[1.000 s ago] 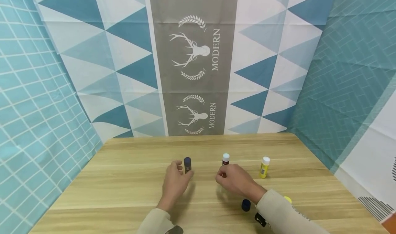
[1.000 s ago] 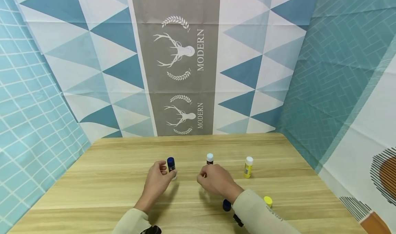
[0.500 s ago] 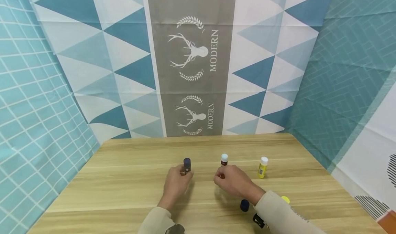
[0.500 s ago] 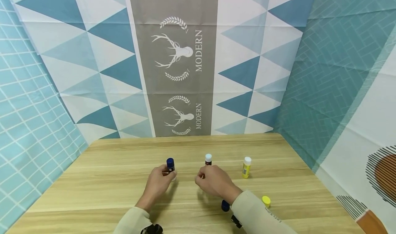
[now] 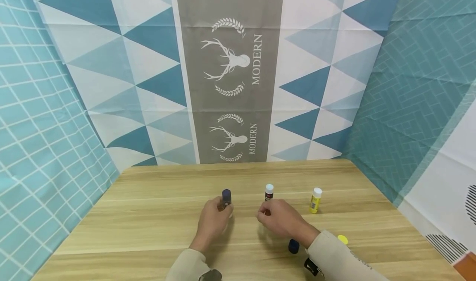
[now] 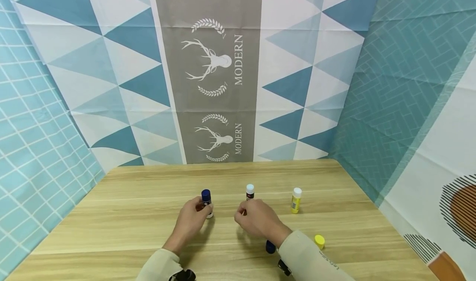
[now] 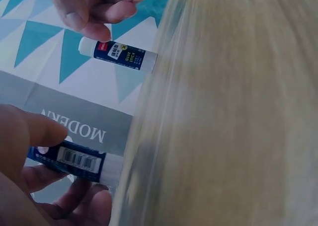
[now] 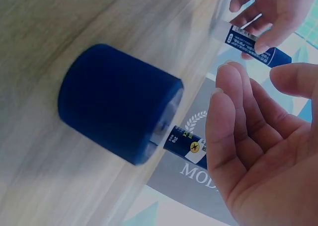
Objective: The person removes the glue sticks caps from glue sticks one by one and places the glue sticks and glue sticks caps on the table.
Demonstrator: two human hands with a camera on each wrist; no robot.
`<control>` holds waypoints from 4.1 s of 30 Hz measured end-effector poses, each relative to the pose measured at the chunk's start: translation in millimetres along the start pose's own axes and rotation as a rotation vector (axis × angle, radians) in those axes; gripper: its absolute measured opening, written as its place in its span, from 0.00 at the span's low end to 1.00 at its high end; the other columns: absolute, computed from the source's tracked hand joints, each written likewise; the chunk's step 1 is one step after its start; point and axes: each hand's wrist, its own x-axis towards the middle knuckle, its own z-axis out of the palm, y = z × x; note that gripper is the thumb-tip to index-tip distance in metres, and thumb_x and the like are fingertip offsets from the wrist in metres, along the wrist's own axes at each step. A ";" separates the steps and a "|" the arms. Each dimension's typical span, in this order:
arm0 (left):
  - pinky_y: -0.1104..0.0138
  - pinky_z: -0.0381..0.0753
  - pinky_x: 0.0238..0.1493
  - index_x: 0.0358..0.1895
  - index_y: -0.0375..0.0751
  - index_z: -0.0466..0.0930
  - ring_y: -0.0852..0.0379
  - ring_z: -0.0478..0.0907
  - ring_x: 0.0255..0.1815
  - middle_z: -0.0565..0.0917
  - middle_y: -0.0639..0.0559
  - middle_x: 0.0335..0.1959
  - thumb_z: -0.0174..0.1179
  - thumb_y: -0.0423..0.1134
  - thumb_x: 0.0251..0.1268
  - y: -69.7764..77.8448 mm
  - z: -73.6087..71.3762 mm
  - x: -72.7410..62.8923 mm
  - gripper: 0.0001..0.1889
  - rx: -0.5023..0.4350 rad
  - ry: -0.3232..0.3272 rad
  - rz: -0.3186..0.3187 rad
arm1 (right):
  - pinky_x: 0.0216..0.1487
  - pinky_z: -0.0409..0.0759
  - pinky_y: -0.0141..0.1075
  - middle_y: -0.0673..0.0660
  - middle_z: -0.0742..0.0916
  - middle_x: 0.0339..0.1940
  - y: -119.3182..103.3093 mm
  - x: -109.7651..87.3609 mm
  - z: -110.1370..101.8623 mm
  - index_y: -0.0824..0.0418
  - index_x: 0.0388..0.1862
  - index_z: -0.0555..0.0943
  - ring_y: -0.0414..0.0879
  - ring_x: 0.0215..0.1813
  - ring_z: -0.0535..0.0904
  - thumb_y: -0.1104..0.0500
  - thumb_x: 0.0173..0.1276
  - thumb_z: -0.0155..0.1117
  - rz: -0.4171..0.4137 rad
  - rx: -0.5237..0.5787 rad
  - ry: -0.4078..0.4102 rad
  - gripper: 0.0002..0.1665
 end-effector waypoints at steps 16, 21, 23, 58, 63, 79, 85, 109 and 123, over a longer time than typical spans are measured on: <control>0.65 0.72 0.26 0.37 0.45 0.75 0.58 0.72 0.24 0.77 0.54 0.26 0.57 0.39 0.70 26.4 13.8 -12.4 0.03 -0.071 -0.001 0.131 | 0.27 0.76 0.37 0.45 0.82 0.23 -10.6 3.9 -10.2 0.51 0.26 0.80 0.39 0.25 0.80 0.40 0.79 0.49 0.031 0.156 0.060 0.26; 0.67 0.70 0.24 0.35 0.44 0.74 0.59 0.70 0.23 0.75 0.55 0.24 0.56 0.34 0.68 32.5 18.7 -17.5 0.02 -0.068 -0.030 0.174 | 0.28 0.77 0.39 0.47 0.83 0.24 -17.0 4.5 -14.2 0.51 0.27 0.80 0.41 0.26 0.80 0.35 0.78 0.45 0.033 0.197 0.066 0.29; 0.69 0.67 0.22 0.32 0.45 0.73 0.61 0.68 0.21 0.73 0.56 0.22 0.56 0.33 0.66 33.3 19.3 -19.1 0.05 -0.058 -0.031 0.184 | 0.27 0.76 0.39 0.48 0.83 0.23 -21.1 5.0 -15.1 0.51 0.27 0.79 0.41 0.25 0.79 0.33 0.77 0.45 0.031 0.200 0.063 0.30; 0.73 0.55 0.14 0.15 0.53 0.65 0.70 0.55 0.12 0.62 0.66 0.11 0.63 0.48 0.67 45.9 8.9 -17.8 0.23 0.240 -0.112 0.454 | 0.18 0.60 0.32 0.41 0.66 0.10 -38.7 4.0 -17.5 0.49 0.11 0.68 0.37 0.14 0.61 0.28 0.72 0.48 -0.095 0.033 0.041 0.36; 0.74 0.53 0.14 0.14 0.53 0.63 0.70 0.53 0.11 0.61 0.67 0.10 0.63 0.49 0.67 46.1 7.2 -15.9 0.24 0.264 -0.131 0.493 | 0.18 0.61 0.32 0.41 0.66 0.10 -38.8 2.6 -19.0 0.49 0.12 0.69 0.36 0.14 0.61 0.29 0.74 0.48 -0.113 0.012 0.036 0.36; 0.74 0.52 0.14 0.13 0.53 0.62 0.71 0.51 0.11 0.58 0.67 0.10 0.64 0.47 0.65 48.7 1.5 -13.0 0.25 0.311 -0.128 0.512 | 0.19 0.64 0.31 0.42 0.68 0.12 -44.2 1.8 -20.1 0.51 0.15 0.69 0.36 0.15 0.63 0.33 0.77 0.47 -0.183 -0.046 0.052 0.34; 0.75 0.49 0.14 0.12 0.54 0.59 0.71 0.49 0.11 0.56 0.68 0.09 0.64 0.45 0.61 48.4 0.3 -12.9 0.25 0.340 -0.084 0.534 | 0.21 0.66 0.32 0.42 0.70 0.15 -45.4 1.1 -19.3 0.49 0.18 0.70 0.36 0.18 0.64 0.34 0.78 0.46 -0.228 -0.081 0.070 0.31; 0.73 0.51 0.14 0.14 0.53 0.60 0.69 0.52 0.12 0.59 0.66 0.10 0.61 0.44 0.60 44.9 -0.8 -8.6 0.21 0.336 -0.109 0.449 | 0.22 0.66 0.31 0.41 0.70 0.17 -37.3 -1.4 -35.8 0.45 0.20 0.69 0.34 0.19 0.64 0.37 0.76 0.52 -0.273 -0.112 0.159 0.25; 0.72 0.53 0.16 0.16 0.47 0.61 0.65 0.53 0.13 0.60 0.62 0.11 0.61 0.34 0.53 38.1 -8.1 -7.2 0.17 0.142 -0.088 0.278 | 0.22 0.64 0.32 0.42 0.68 0.13 -24.3 -10.0 -47.3 0.47 0.16 0.69 0.36 0.17 0.62 0.33 0.75 0.52 -0.167 -0.050 0.177 0.30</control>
